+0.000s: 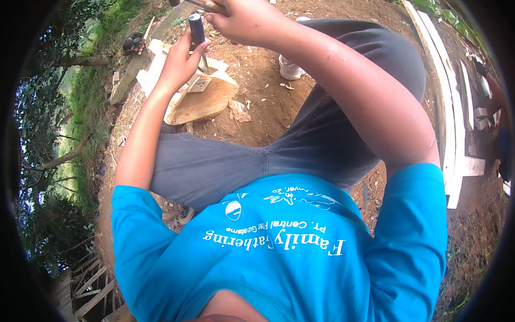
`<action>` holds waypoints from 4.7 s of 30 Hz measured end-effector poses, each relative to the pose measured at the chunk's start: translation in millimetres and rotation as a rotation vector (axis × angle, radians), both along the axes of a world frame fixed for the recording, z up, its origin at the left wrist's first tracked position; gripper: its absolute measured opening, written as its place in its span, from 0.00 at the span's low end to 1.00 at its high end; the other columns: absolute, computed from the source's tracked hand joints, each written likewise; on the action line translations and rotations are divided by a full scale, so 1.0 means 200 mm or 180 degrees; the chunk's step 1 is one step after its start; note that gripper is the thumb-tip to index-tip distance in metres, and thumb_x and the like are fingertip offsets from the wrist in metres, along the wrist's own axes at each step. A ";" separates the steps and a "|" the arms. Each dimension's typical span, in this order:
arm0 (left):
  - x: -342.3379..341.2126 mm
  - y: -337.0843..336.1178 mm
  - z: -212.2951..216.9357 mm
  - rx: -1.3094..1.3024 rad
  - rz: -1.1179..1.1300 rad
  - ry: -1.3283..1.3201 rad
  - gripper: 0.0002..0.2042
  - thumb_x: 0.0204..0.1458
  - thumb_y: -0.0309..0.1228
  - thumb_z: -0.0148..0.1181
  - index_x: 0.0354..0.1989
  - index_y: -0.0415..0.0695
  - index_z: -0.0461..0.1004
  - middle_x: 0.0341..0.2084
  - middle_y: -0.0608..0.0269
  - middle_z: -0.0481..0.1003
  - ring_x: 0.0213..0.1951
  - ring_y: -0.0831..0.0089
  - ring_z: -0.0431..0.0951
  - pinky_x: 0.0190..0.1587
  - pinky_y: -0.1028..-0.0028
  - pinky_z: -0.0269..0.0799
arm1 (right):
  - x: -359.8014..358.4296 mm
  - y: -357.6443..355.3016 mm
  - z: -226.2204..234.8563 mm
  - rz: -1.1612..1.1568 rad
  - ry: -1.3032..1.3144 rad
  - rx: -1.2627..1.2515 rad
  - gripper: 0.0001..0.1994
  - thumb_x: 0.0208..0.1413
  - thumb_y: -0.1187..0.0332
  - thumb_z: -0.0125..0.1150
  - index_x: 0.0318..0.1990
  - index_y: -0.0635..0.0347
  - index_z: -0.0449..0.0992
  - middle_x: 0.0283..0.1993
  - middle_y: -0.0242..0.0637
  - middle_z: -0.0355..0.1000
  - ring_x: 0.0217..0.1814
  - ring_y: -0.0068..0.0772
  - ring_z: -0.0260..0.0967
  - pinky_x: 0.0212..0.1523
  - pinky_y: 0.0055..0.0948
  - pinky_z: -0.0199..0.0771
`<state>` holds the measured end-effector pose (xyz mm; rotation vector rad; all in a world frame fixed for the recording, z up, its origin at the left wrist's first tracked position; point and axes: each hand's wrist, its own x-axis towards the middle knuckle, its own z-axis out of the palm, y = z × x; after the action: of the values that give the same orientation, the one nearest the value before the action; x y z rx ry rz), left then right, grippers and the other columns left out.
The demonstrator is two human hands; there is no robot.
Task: The person assembles a small wooden stool by positioning wooden pieces and securing them using a hammer and small nails while sitting on the ground.
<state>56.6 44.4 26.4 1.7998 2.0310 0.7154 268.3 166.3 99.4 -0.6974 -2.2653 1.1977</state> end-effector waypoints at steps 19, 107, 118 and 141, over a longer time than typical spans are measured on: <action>-0.07 0.00 0.01 0.0450 0.0758 0.0447 0.24 0.61 0.41 0.63 0.47 0.36 0.57 0.26 0.50 0.78 0.29 0.54 0.83 0.35 0.61 0.78 | 0.23 -0.06 0.16 0.0105 -0.0498 -0.0186 0.15 0.66 0.61 0.55 0.44 0.67 0.78 0.31 0.50 0.76 0.33 0.46 0.75 0.37 0.44 0.72; 0.00 -0.36 -0.08 0.0728 0.0278 0.0205 0.09 0.67 0.28 0.56 0.52 0.37 0.72 0.47 0.58 0.79 0.49 0.68 0.80 0.53 0.69 0.79 | 0.17 -0.12 0.13 0.1645 0.0756 0.0470 0.19 0.67 0.70 0.53 0.62 0.71 0.74 0.34 0.50 0.79 0.30 0.36 0.76 0.35 0.34 0.75; 0.04 -0.36 -0.06 0.0595 0.0239 0.0348 0.13 0.65 0.29 0.59 0.53 0.37 0.70 0.46 0.50 0.79 0.48 0.54 0.82 0.52 0.61 0.76 | 0.20 -0.15 0.22 0.1776 0.0431 0.0199 0.18 0.66 0.71 0.53 0.59 0.75 0.74 0.33 0.53 0.79 0.31 0.42 0.77 0.36 0.37 0.76; -0.02 -0.32 -0.14 0.0845 0.0230 0.0109 0.11 0.64 0.31 0.62 0.49 0.39 0.75 0.41 0.54 0.82 0.44 0.57 0.84 0.50 0.63 0.76 | 0.19 -0.18 0.36 0.1284 -0.0269 0.0014 0.16 0.66 0.68 0.54 0.53 0.70 0.79 0.33 0.49 0.79 0.31 0.39 0.76 0.35 0.35 0.75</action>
<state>52.9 -20.4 -1.4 1.8974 2.1155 1.0246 307.1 129.3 170.9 -0.2978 -2.5591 1.3613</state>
